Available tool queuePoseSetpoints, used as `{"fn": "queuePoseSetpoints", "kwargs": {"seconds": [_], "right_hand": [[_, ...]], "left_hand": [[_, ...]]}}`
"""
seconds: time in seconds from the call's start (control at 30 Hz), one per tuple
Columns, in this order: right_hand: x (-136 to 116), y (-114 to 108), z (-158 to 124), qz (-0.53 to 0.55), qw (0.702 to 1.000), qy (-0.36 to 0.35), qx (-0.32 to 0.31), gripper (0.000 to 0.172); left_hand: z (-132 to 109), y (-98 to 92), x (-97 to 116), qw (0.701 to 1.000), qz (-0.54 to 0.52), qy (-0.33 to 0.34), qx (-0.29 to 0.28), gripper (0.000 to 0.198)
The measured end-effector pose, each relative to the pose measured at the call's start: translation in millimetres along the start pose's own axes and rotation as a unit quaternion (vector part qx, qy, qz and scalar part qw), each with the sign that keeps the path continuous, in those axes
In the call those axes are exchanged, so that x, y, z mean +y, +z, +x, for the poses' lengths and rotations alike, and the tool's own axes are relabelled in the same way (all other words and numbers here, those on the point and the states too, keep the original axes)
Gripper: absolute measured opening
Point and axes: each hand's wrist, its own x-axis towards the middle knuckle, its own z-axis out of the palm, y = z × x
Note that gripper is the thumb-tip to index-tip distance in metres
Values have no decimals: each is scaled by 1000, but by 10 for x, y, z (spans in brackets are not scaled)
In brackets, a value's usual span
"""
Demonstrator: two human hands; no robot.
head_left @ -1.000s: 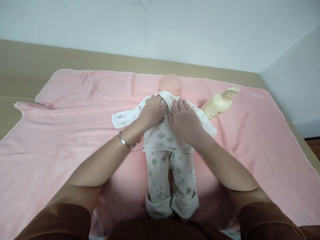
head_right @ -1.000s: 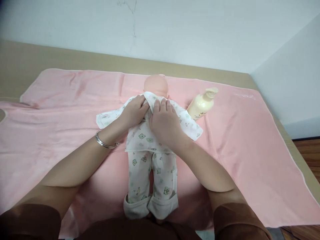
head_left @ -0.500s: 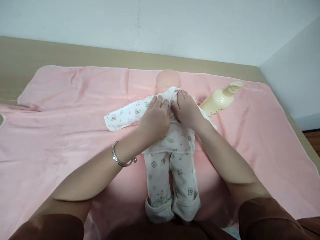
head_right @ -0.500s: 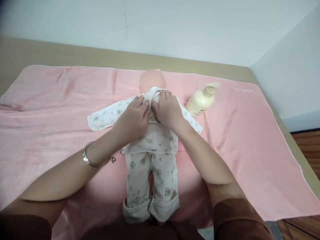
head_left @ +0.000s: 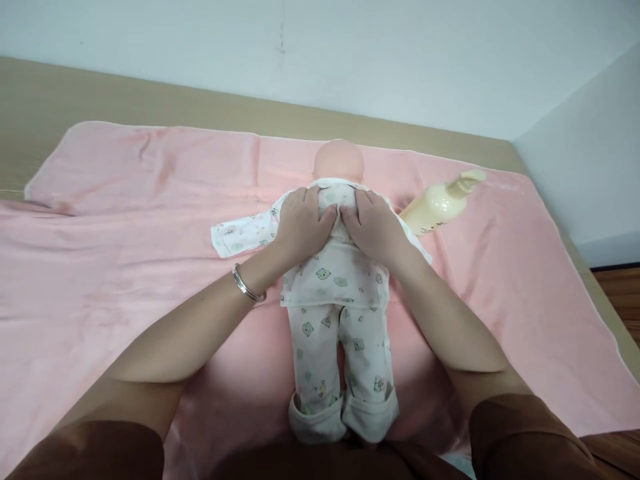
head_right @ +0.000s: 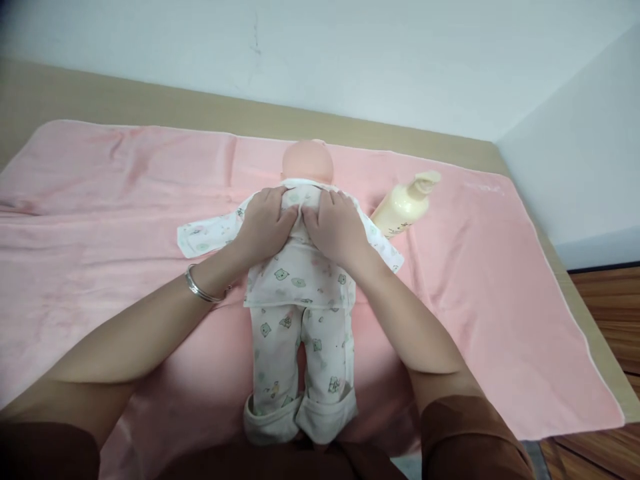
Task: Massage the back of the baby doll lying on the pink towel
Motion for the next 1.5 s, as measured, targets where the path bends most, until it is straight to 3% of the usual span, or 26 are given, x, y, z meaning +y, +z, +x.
{"fn": "queuePoseSetpoints", "kwargs": {"seconds": [0.13,0.53,0.93,1.23,1.5], "right_hand": [[43,137,121,-19,997,51,48,43],[120,252,161,10,993,64,94,42],[150,284,173,25,992,55,114,37],[75,192,146,-14,996,73,58,37],[111,220,152,4,995,59,80,35]], "left_hand": [[44,4,6,1000,5,-19,-17,53],[82,17,-3,1000,9,-27,-2,35],[93,24,-26,999,-12,-37,11,30],[100,67,-76,998,-57,-31,24,28],[125,125,-131,996,-72,-35,39,29]]}}
